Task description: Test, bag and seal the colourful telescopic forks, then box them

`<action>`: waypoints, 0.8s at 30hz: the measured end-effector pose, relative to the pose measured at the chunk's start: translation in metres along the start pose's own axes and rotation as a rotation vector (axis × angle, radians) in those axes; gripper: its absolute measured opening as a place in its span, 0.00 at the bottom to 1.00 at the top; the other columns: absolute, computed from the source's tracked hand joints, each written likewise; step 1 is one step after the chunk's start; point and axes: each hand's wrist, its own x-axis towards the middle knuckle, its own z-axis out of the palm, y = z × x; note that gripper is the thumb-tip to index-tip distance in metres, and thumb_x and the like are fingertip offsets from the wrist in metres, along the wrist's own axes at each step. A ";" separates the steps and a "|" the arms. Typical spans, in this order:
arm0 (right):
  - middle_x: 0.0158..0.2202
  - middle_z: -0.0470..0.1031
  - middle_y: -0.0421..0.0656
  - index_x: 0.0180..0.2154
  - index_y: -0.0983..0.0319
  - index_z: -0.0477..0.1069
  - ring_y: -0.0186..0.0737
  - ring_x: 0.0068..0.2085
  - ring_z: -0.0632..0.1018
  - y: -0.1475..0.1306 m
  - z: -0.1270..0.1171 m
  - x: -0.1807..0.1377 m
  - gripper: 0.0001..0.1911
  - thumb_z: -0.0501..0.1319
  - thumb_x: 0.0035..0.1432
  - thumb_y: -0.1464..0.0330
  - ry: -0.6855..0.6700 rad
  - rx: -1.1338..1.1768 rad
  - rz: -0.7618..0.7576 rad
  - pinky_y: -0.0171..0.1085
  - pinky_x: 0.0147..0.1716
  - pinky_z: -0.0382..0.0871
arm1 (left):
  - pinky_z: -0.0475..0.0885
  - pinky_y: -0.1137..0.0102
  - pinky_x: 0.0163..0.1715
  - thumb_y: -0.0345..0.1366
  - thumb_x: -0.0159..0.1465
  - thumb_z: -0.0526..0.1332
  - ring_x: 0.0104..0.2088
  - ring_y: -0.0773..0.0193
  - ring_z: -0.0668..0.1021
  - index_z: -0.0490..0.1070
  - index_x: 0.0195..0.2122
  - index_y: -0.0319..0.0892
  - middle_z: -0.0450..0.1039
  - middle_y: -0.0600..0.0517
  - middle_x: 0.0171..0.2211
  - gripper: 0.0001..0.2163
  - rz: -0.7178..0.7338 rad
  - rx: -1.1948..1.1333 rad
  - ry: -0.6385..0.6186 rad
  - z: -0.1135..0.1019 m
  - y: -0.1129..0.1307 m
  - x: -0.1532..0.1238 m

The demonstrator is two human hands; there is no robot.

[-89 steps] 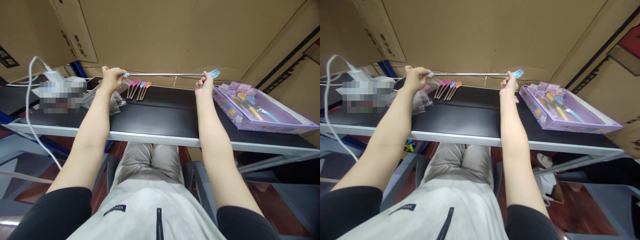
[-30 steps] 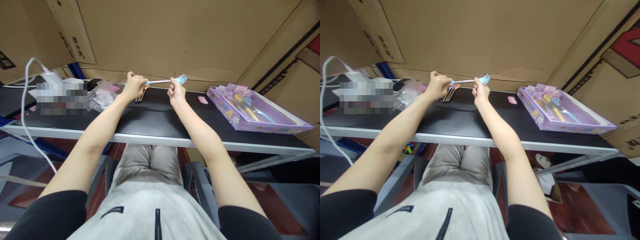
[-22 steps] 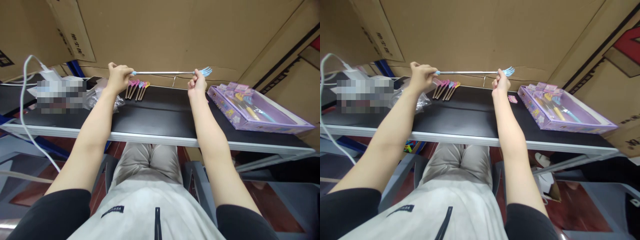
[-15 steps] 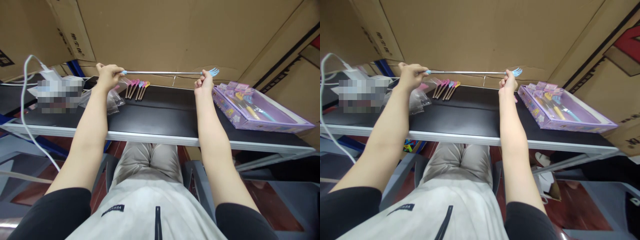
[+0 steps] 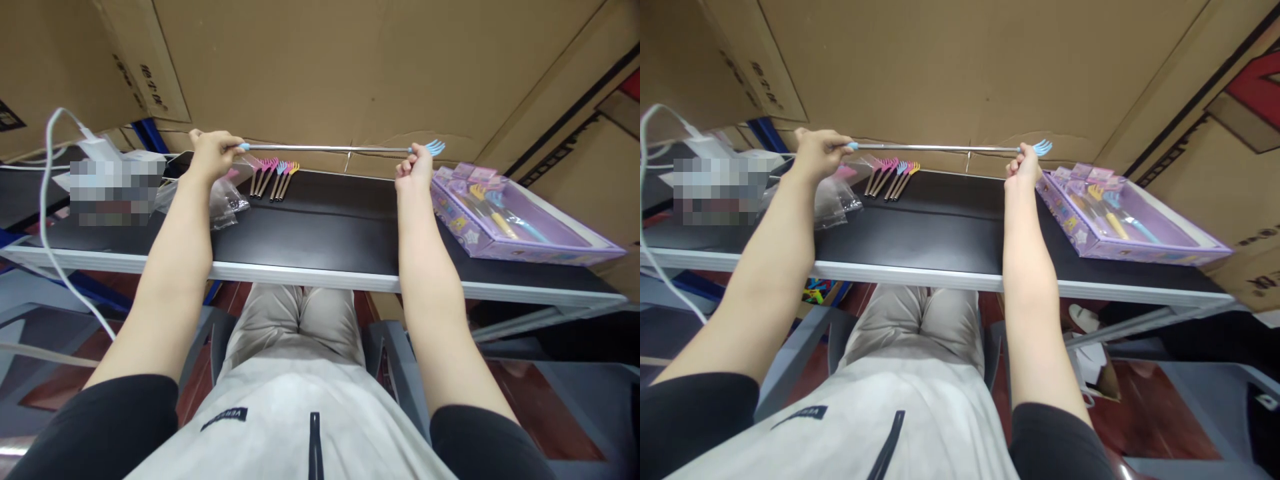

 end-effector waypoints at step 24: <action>0.19 0.49 0.28 0.29 0.57 0.53 0.25 0.18 0.57 0.059 0.061 -0.121 0.27 0.66 0.77 0.62 -0.312 -0.063 0.162 0.28 0.19 0.51 | 0.71 0.59 0.50 0.36 0.67 0.61 0.46 0.48 0.81 0.79 0.34 0.46 0.78 0.47 0.34 0.07 0.366 -0.162 -0.099 0.064 0.060 0.000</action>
